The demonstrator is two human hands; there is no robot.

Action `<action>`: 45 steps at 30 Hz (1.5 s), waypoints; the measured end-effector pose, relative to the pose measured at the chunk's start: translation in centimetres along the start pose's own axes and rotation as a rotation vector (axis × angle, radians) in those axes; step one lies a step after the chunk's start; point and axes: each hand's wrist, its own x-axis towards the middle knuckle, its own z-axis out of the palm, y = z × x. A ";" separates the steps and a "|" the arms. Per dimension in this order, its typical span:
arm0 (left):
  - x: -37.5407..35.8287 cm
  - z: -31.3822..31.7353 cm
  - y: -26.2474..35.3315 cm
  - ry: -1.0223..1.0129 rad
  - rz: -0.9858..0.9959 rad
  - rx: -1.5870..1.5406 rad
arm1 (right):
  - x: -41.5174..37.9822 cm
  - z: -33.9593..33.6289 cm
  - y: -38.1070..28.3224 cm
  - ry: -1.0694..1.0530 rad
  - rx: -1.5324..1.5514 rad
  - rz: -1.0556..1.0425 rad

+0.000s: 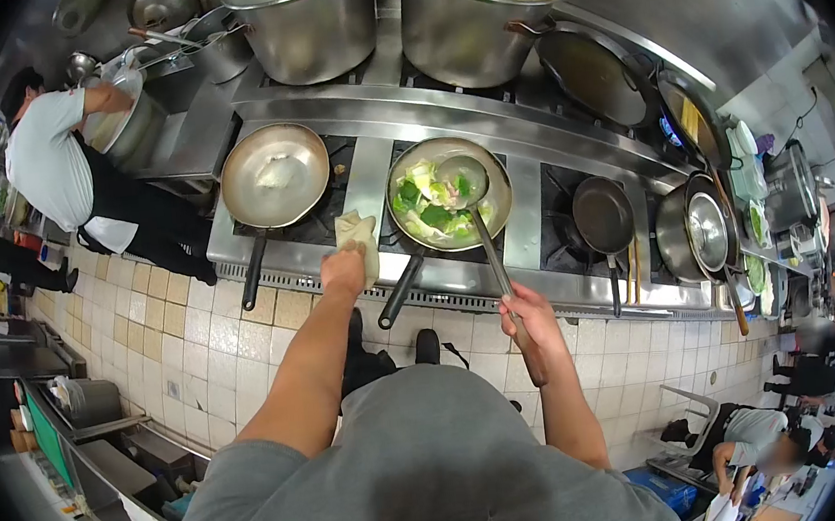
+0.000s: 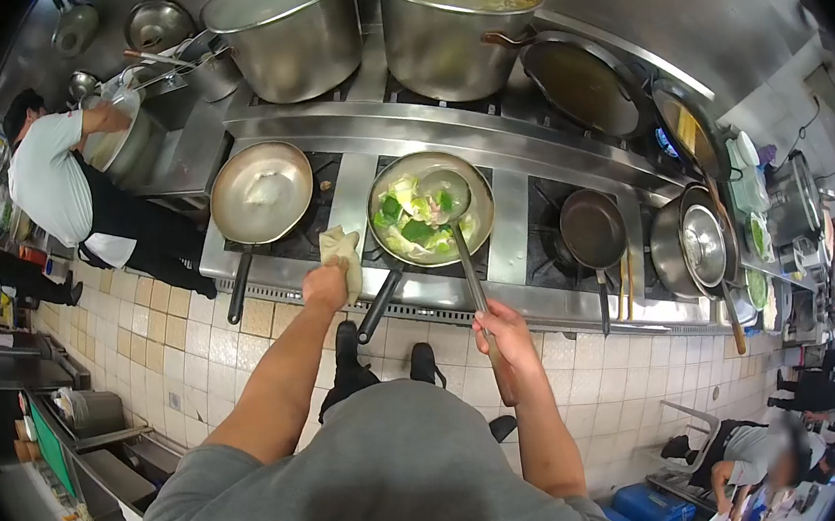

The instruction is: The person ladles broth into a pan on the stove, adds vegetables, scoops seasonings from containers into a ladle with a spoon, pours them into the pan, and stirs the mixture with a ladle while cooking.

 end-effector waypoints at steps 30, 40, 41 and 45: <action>-0.2 0.1 0.5 0.058 0.076 0.092 | -2.1 -0.2 -0.2 0.462 -1.230 -0.258; 0.3 1.2 0.4 0.130 0.044 -0.007 | 2.4 -0.9 3.6 0.211 -0.547 -0.276; 0.1 1.0 0.6 0.121 0.061 -0.002 | 2.3 -0.1 2.7 0.133 -0.371 -0.069; -0.6 0.8 1.3 0.168 0.075 0.033 | 2.6 2.0 3.2 0.125 0.107 -0.021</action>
